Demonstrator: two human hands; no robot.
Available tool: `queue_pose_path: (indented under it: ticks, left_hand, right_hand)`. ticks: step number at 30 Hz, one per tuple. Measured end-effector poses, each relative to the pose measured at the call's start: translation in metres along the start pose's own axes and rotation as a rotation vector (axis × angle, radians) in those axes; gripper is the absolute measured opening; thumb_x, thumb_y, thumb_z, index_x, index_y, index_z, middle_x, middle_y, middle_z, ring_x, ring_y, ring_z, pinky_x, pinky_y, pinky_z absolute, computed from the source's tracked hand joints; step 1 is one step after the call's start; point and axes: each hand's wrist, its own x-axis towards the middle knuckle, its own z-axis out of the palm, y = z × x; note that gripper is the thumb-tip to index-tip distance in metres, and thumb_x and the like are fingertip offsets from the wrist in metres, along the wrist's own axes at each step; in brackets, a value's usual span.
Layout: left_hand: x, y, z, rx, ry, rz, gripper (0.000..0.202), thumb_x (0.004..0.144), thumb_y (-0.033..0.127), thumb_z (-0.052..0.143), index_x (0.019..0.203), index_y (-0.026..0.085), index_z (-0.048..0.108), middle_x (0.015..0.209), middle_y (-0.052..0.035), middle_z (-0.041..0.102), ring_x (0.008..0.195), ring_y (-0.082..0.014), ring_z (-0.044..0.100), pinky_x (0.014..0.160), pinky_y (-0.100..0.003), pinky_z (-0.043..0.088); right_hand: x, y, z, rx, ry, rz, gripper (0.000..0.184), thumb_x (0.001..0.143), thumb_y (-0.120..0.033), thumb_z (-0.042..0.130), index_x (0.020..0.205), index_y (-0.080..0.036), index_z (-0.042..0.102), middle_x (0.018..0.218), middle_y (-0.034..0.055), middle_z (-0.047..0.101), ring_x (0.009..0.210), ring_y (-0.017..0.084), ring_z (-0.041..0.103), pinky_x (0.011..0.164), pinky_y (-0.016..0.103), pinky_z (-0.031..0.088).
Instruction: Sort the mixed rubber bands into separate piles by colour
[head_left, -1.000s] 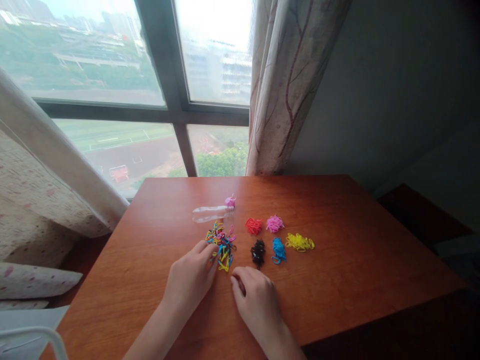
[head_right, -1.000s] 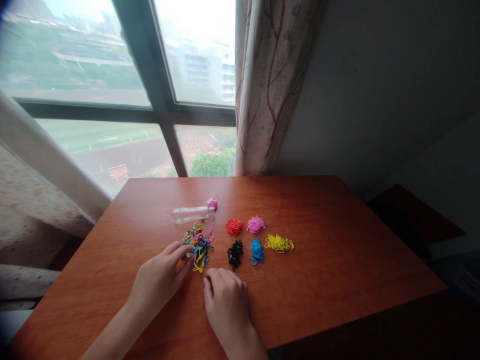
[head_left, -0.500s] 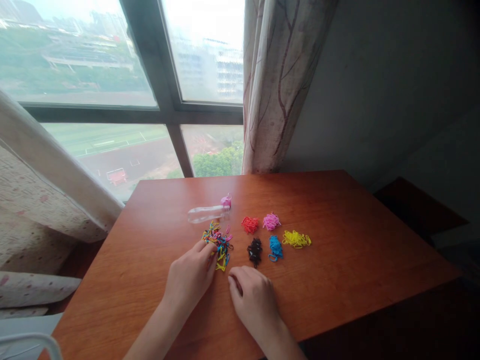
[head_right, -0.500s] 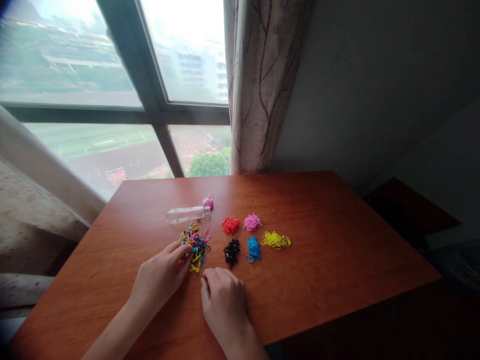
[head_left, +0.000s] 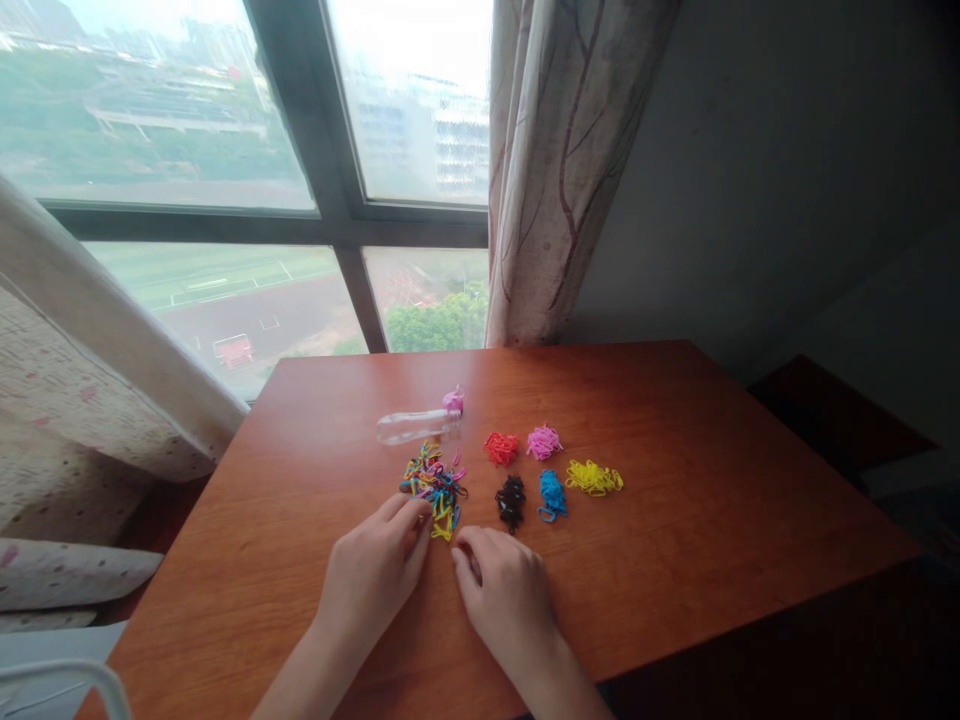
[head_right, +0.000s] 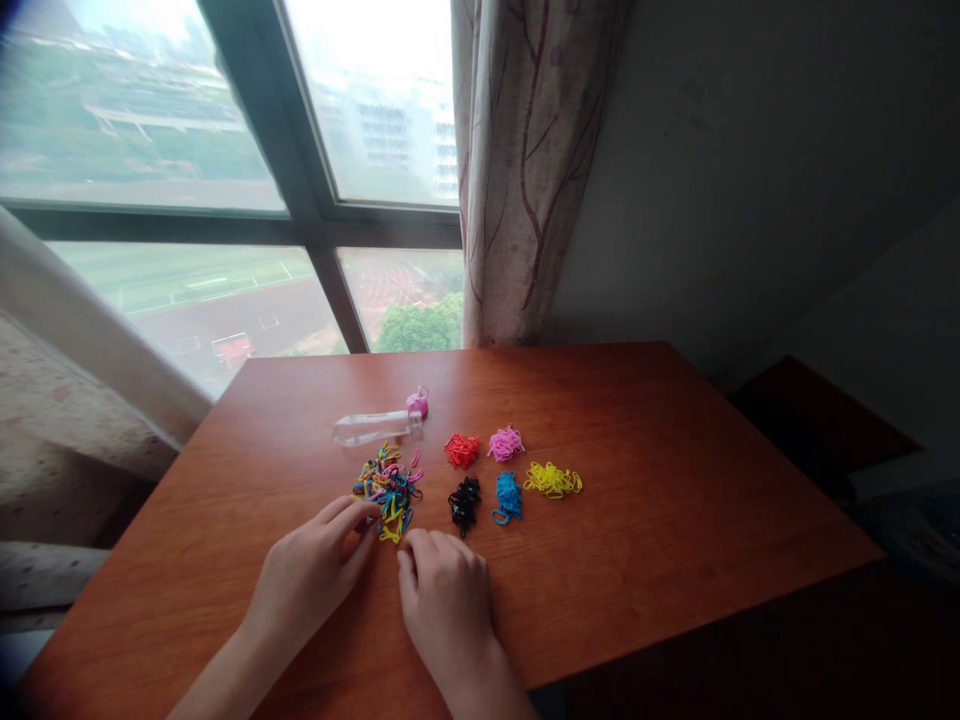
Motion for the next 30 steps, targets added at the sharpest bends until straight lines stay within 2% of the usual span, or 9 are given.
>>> queue_pose_path:
  ticks: [5,10,19,24,30]
  left_hand:
    - [-0.007,-0.004,0.004,-0.063,-0.002,0.007,0.016,0.094,0.027,0.047,0.096,0.026,0.063,0.098,0.0019,0.070,0.079,-0.0160,0.069,0.064,-0.024,0.045]
    - [-0.012,-0.005,0.006,-0.113,-0.020,0.016,0.015,0.093,0.024,0.048,0.095,0.026,0.063,0.097,0.0010,0.070,0.078,-0.0152,0.068,0.065,-0.023,0.045]
    - [-0.014,-0.002,0.006,-0.189,-0.061,0.060,0.016,0.093,0.031,0.049,0.099,0.025,0.063,0.090,-0.0007,0.068,0.076,-0.0161,0.067,0.065,-0.024,0.047]
    - [-0.013,-0.001,0.004,-0.256,-0.062,0.096,0.025,0.092,0.022,0.046,0.111,0.026,0.061,0.095,-0.0017,0.068,0.078,-0.0152,0.067,0.068,-0.023,0.048]
    - [-0.012,0.001,0.000,-0.242,-0.091,0.110,0.023,0.092,0.019,0.045,0.097,0.026,0.066,0.094,-0.0011,0.069,0.079,-0.0150,0.068,0.069,-0.022,0.049]
  right_hand:
    - [0.008,-0.004,0.006,-0.026,0.008,0.019,0.012,0.086,-0.016,0.065,0.082,-0.024,0.057,0.076,-0.0028,0.067,0.069,0.015,0.061,0.060,0.026,0.030]
    - [0.012,-0.006,0.009,-0.017,0.027,0.007,0.013,0.087,-0.013,0.060,0.080,-0.023,0.057,0.077,-0.0018,0.067,0.072,0.016,0.062,0.062,0.025,0.031]
    - [0.010,-0.003,0.007,0.064,0.064,0.003,0.011,0.087,-0.013,0.056,0.083,-0.023,0.061,0.076,-0.0010,0.067,0.072,0.017,0.063,0.064,0.025,0.035]
    - [0.010,-0.002,0.007,0.073,0.069,-0.031,0.012,0.087,-0.012,0.055,0.086,-0.023,0.062,0.078,-0.0002,0.068,0.074,0.017,0.063,0.066,0.024,0.037]
    - [0.010,-0.003,0.005,0.032,0.050,-0.046,0.012,0.087,-0.012,0.057,0.083,-0.022,0.061,0.074,-0.0014,0.066,0.071,0.016,0.063,0.065,0.024,0.037]
